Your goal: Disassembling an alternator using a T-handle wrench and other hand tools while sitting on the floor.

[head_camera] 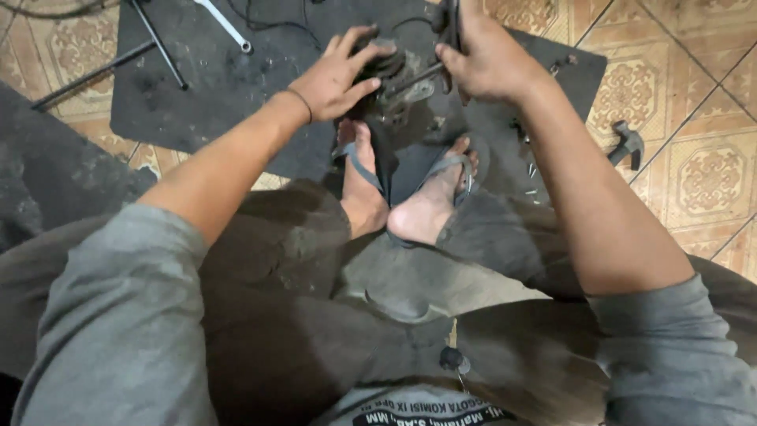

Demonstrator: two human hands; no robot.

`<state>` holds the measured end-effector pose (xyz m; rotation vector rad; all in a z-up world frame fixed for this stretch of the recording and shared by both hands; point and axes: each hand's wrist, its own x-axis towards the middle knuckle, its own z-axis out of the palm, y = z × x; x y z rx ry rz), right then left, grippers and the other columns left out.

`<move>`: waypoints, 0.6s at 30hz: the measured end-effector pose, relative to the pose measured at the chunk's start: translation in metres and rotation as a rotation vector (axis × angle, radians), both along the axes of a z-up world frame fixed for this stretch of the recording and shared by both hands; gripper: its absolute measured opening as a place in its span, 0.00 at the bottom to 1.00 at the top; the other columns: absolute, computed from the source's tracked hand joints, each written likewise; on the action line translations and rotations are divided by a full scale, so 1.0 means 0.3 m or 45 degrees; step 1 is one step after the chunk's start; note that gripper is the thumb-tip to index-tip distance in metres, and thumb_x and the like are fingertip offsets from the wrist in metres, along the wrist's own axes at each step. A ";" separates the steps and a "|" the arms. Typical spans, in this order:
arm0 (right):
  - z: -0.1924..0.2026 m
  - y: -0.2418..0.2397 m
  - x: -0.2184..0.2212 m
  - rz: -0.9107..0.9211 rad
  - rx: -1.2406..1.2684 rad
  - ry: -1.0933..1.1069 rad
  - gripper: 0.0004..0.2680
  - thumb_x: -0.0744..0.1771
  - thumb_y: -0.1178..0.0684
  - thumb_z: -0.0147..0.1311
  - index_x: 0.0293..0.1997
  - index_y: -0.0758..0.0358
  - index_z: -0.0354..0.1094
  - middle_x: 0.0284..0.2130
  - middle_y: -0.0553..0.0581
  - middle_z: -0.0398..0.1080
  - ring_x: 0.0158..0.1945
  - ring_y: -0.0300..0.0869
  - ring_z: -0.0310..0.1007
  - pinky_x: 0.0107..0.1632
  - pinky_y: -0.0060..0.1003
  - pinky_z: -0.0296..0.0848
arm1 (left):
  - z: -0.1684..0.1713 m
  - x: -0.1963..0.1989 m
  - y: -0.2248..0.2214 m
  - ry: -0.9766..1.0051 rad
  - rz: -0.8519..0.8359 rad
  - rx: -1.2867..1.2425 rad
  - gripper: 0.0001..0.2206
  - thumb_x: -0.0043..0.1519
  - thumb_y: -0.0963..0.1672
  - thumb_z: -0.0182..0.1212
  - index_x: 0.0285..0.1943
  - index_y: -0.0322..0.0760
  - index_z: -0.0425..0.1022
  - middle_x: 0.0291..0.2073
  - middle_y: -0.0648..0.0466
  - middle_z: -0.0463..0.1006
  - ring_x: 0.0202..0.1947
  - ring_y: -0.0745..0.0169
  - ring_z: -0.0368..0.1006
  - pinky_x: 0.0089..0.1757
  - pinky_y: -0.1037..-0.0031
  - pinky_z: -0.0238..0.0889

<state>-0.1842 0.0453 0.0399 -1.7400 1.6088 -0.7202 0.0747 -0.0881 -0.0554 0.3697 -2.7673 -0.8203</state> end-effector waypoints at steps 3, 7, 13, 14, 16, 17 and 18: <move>-0.075 -0.015 -0.049 0.061 -0.145 0.291 0.10 0.70 0.63 0.55 0.56 0.75 0.60 0.41 0.74 0.73 0.36 0.63 0.72 0.39 0.54 0.69 | -0.028 0.003 0.002 0.044 0.017 -0.023 0.22 0.71 0.40 0.55 0.75 0.47 0.64 0.71 0.41 0.56 0.59 0.30 0.63 0.60 0.48 0.61; -0.038 -0.046 -0.023 0.103 -0.293 0.588 0.07 0.72 0.57 0.58 0.50 0.72 0.72 0.39 0.69 0.77 0.32 0.64 0.74 0.33 0.54 0.70 | -0.048 -0.001 0.000 0.099 0.047 -0.086 0.25 0.68 0.38 0.60 0.74 0.52 0.67 0.70 0.45 0.58 0.56 0.33 0.66 0.58 0.52 0.66; 0.008 -0.108 0.064 0.196 -0.473 0.506 0.05 0.73 0.60 0.56 0.52 0.72 0.71 0.37 0.70 0.75 0.31 0.63 0.72 0.33 0.54 0.67 | -0.044 -0.012 -0.019 0.093 0.039 -0.052 0.25 0.66 0.40 0.62 0.73 0.54 0.67 0.67 0.41 0.57 0.60 0.31 0.61 0.60 0.50 0.61; 0.001 -0.100 0.074 0.200 -0.461 0.505 0.05 0.73 0.60 0.56 0.52 0.72 0.71 0.37 0.70 0.75 0.31 0.63 0.72 0.33 0.54 0.67 | -0.068 -0.013 -0.014 0.093 0.041 -0.040 0.25 0.66 0.40 0.62 0.73 0.54 0.67 0.67 0.41 0.57 0.60 0.31 0.61 0.60 0.50 0.61; -0.003 -0.100 0.081 0.168 -0.535 0.403 0.05 0.72 0.65 0.55 0.52 0.76 0.67 0.36 0.72 0.74 0.32 0.64 0.71 0.35 0.53 0.66 | -0.107 -0.033 -0.028 0.043 0.200 0.085 0.20 0.69 0.48 0.62 0.71 0.60 0.68 0.69 0.34 0.51 0.56 0.22 0.60 0.59 0.43 0.59; -0.026 -0.096 0.085 0.178 -0.526 0.400 0.05 0.72 0.65 0.55 0.52 0.76 0.67 0.36 0.72 0.74 0.32 0.64 0.71 0.35 0.53 0.66 | -0.112 -0.037 -0.024 0.041 0.208 0.095 0.20 0.69 0.48 0.62 0.71 0.60 0.68 0.69 0.34 0.51 0.56 0.22 0.60 0.59 0.43 0.59; -0.049 -0.090 0.089 0.054 -0.615 0.526 0.05 0.71 0.62 0.56 0.50 0.72 0.70 0.37 0.71 0.75 0.33 0.65 0.71 0.35 0.53 0.67 | -0.118 -0.041 -0.021 0.017 0.233 0.082 0.20 0.69 0.50 0.63 0.70 0.59 0.66 0.59 0.37 0.57 0.52 0.27 0.59 0.55 0.44 0.57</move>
